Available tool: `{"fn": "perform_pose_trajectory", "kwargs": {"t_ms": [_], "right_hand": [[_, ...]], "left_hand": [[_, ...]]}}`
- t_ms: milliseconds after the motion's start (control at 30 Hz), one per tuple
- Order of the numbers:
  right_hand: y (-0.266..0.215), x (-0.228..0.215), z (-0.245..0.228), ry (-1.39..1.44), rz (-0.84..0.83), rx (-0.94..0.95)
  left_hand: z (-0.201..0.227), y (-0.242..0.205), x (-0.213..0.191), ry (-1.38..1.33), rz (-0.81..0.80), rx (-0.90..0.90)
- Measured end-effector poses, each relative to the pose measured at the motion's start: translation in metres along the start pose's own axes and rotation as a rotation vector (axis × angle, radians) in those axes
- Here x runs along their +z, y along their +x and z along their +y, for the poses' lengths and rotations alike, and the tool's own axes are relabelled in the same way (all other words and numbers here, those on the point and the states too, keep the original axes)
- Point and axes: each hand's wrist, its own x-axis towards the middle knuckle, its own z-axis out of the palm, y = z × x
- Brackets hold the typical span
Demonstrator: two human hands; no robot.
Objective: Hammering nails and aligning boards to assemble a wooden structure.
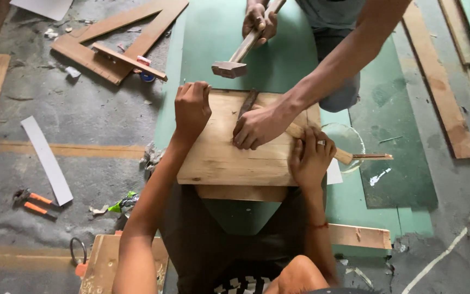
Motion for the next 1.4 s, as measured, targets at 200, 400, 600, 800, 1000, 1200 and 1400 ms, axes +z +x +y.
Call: {"fn": "perform_pose_trajectory", "kwargs": {"t_ms": [200, 400, 600, 800, 1000, 1200, 1400], "right_hand": [[0.0, -0.001, -0.004, -0.014, 0.007, -0.004], [-0.002, 0.001, -0.002, 0.001, 0.007, 0.008], [-0.004, 0.0, 0.0, 0.002, 0.003, 0.003], [-0.002, -0.002, -0.003, 0.025, -0.004, 0.018], [-0.007, 0.005, 0.005, 0.007, -0.004, 0.042], [-0.005, -0.005, -0.001, 0.051, -0.048, 0.025], [0.0, -0.016, 0.0, 0.147, -0.129, 0.06]], "left_hand": [[0.0, 0.002, -0.001, 0.016, -0.01, -0.08], [0.013, 0.012, -0.014, 0.044, 0.046, -0.079], [0.0, 0.006, -0.003, -0.198, -0.14, -0.242], [-0.005, 0.005, -0.004, -0.284, -0.127, -0.22], [-0.002, 0.005, -0.007, -0.244, -0.117, -0.171], [-0.002, 0.004, -0.009, -0.199, -0.115, -0.171], [0.001, 0.006, -0.011, -0.222, -0.113, -0.204]]}}
